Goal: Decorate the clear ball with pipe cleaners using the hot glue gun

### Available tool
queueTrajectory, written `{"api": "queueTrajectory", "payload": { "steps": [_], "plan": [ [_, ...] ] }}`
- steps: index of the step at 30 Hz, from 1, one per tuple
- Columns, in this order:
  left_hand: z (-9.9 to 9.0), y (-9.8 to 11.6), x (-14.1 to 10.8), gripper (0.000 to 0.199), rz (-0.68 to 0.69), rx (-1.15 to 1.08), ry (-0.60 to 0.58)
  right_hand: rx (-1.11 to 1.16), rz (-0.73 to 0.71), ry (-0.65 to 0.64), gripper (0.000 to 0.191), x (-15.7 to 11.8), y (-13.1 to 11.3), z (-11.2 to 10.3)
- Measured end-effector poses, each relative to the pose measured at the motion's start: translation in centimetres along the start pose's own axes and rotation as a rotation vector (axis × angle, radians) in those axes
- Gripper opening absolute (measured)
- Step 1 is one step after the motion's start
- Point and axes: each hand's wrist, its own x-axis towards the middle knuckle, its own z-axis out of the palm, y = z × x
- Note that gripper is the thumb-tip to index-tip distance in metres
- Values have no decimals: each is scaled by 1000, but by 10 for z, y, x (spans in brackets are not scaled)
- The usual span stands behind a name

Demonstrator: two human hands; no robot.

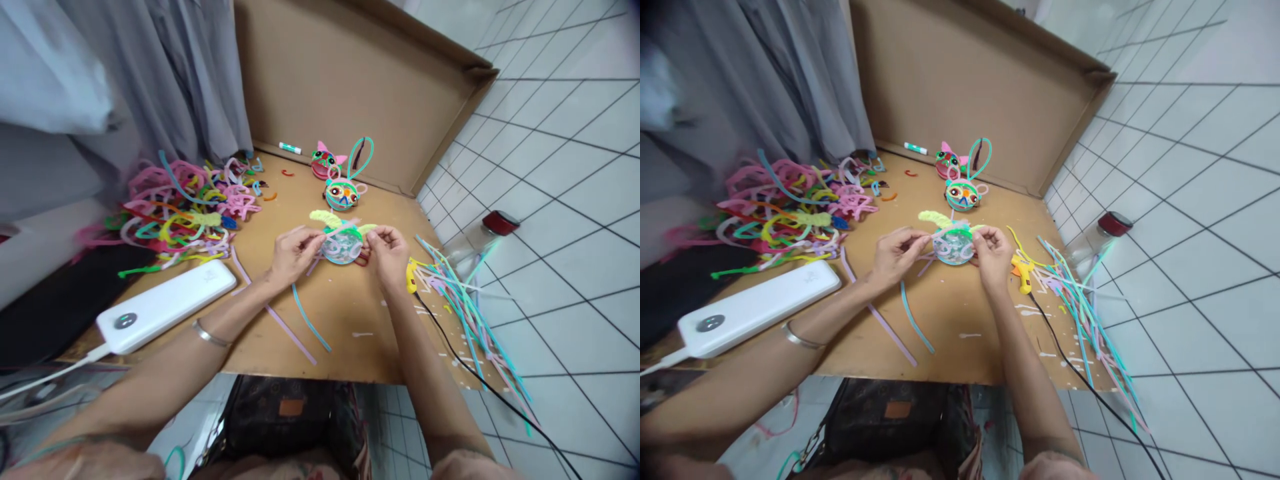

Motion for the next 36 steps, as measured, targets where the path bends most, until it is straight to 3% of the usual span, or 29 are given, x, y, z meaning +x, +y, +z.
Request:
{"api": "queueTrajectory", "payload": {
  "steps": [2, 5, 9, 17, 23, 30, 36],
  "plan": [
    [0, -1, 0, 25, 19, 8, -16, -219, -175, -4, 15, 0, 0, -5],
    [1, 1, -1, 27, 100, -23, -53, -503, -514, -52, 21, -1, 2, -9],
    [1, 3, -2, 24, 164, -10, -90, -635, -705, -227, 23, 1, 14, -11],
    [0, -1, -1, 19, 200, 60, -61, -708, -738, -153, 23, -2, 24, -15],
    [0, -4, 7, 25, 74, 112, -7, -685, -657, 9, 22, -2, 21, -21],
    [6, -12, 14, 25, -130, -12, 64, -617, -451, 30, 21, 2, 30, -28],
    [13, -27, 13, 24, -197, -55, 35, -635, -449, -40, 22, 9, 42, -28]
  ]
}}
